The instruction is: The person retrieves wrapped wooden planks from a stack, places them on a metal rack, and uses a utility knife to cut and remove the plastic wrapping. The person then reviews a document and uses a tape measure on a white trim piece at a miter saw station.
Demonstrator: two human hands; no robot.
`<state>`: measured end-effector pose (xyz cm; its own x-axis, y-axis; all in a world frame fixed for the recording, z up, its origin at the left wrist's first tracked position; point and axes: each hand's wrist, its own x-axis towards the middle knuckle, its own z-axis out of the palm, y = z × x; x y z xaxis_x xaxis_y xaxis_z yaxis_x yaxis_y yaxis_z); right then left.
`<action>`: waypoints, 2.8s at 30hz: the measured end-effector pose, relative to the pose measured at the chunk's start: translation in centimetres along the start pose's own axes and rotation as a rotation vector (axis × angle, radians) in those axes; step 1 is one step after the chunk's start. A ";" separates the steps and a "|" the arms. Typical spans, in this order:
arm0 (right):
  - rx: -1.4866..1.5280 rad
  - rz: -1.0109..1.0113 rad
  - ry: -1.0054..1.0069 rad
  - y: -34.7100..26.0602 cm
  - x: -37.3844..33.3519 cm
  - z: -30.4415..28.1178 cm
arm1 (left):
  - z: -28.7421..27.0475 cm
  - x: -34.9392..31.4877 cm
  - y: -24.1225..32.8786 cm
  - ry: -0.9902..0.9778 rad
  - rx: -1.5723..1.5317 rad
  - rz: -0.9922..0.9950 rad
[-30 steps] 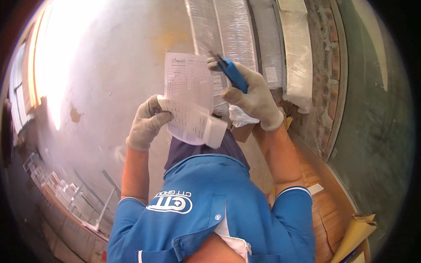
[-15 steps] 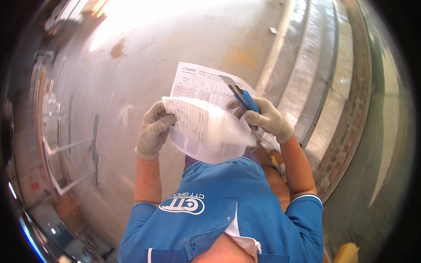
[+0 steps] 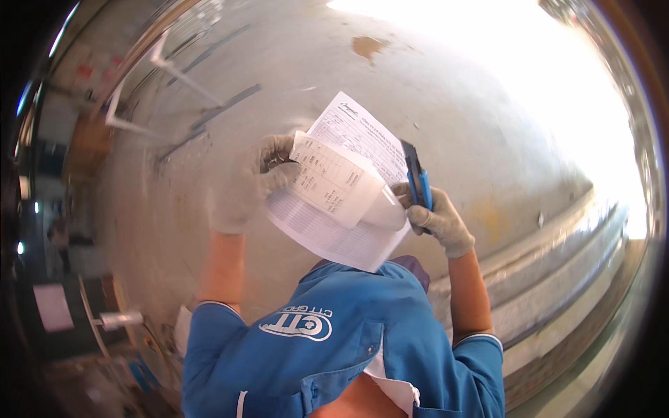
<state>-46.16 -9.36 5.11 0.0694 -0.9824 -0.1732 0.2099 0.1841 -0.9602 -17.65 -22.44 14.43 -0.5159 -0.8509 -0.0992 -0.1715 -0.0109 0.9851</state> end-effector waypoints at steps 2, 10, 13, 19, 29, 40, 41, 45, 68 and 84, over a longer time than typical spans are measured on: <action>-0.016 0.000 -0.082 0.5 1.5 -1.3 | 0.2 0.0 1.0 0.038 0.050 0.007; -0.067 0.025 -0.379 2.0 7.1 -5.2 | 1.8 -1.0 3.2 0.150 0.217 -0.060; -0.082 0.012 -0.406 2.1 8.5 -6.1 | 2.5 -1.3 3.7 0.201 0.288 -0.038; -0.086 -0.037 -0.404 2.7 10.7 -7.9 | 3.0 -1.2 3.9 0.237 0.316 -0.129; -0.102 -0.132 -0.372 3.1 15.1 -7.6 | 2.9 -1.4 1.8 0.353 0.101 -0.006; 0.043 -0.143 -0.304 3.4 24.7 -6.3 | -4.1 -1.4 -6.1 0.310 -0.320 0.391; 0.110 -0.144 -0.303 4.2 24.6 -6.2 | -4.5 -1.7 -6.5 0.322 -0.365 0.394; 0.411 -0.057 -0.451 7.1 24.9 -5.0 | -5.7 -1.4 -7.9 0.374 -0.492 0.448; 0.348 0.020 -0.135 10.5 8.9 -13.9 | 9.7 -7.2 -12.8 0.325 -0.438 0.621; 0.231 -0.019 -0.171 10.2 9.0 -21.3 | 17.0 -2.7 -5.3 0.633 -0.073 0.242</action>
<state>-64.21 -16.93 -10.93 0.2232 -0.9699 -0.0974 0.4278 0.1873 -0.8843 -29.59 -11.17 7.09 0.0617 -0.9770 0.2042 -0.0449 0.2017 0.9784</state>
